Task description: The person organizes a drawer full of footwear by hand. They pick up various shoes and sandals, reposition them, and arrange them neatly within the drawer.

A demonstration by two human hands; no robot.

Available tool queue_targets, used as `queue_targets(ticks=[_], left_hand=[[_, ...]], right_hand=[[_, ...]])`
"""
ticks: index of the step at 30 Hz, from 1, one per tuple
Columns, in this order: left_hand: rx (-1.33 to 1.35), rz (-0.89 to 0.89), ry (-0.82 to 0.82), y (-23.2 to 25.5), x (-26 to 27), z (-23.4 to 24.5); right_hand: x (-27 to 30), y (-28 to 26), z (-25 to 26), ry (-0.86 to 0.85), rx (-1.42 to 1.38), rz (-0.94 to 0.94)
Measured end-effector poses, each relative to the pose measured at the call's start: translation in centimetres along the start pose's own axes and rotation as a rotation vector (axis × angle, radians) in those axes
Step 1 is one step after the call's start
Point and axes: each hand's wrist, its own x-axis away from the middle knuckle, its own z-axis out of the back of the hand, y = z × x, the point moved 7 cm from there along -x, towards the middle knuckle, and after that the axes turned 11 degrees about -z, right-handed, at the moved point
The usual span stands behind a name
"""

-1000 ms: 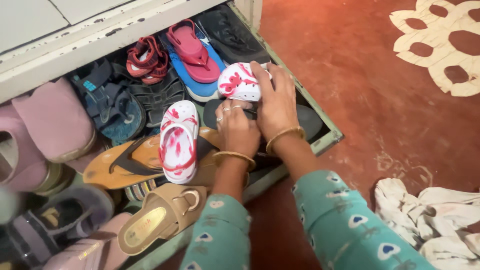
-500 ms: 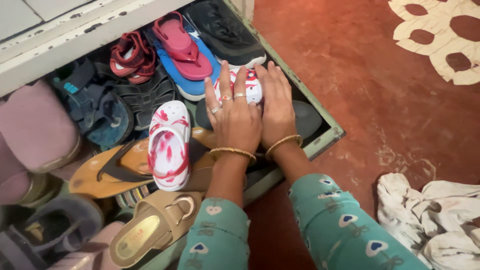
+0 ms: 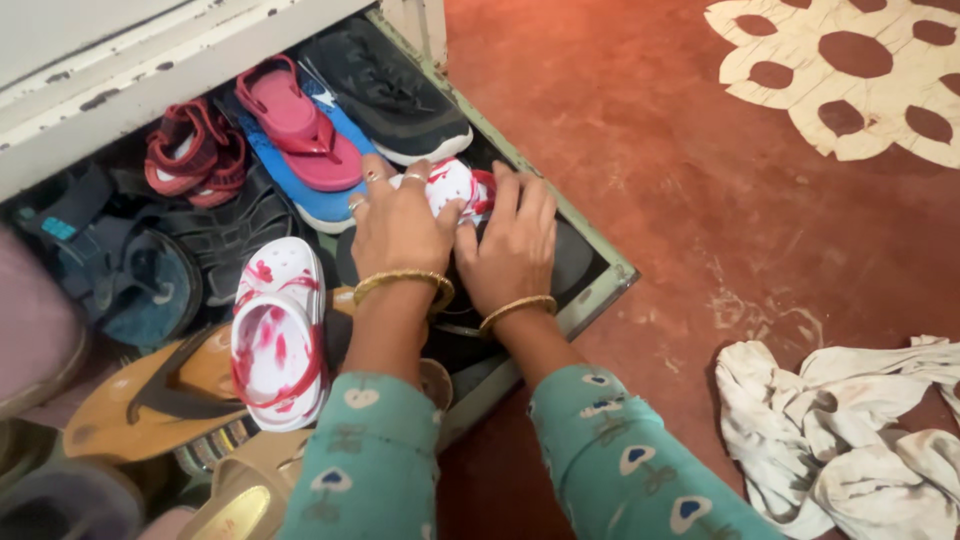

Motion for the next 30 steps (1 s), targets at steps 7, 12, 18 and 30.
queue_targets(ticks=[7, 12, 18, 30], left_hand=[[-0.045, -0.049, -0.001, -1.6, -0.3, -1.4], [0.115, 0.007, 0.055, -4.2, -0.8, -3.3], [0.226, -0.131, 0.218, -6.1, 1.2, -4.3], [0.135, 0.083, 0.089, -4.0, 1.3, 1.1]], right_hand=[[-0.4, -0.2, -0.8, -0.173, 0.04, -0.056], [-1.2, 0.9, -1.6, -0.266, 0.025, -0.125], [-1.9, 3.3, -3.7, -0.447, 0.048, -0.303], [-1.7, 2.7, -3.5, -0.251, 0.134, -0.275]])
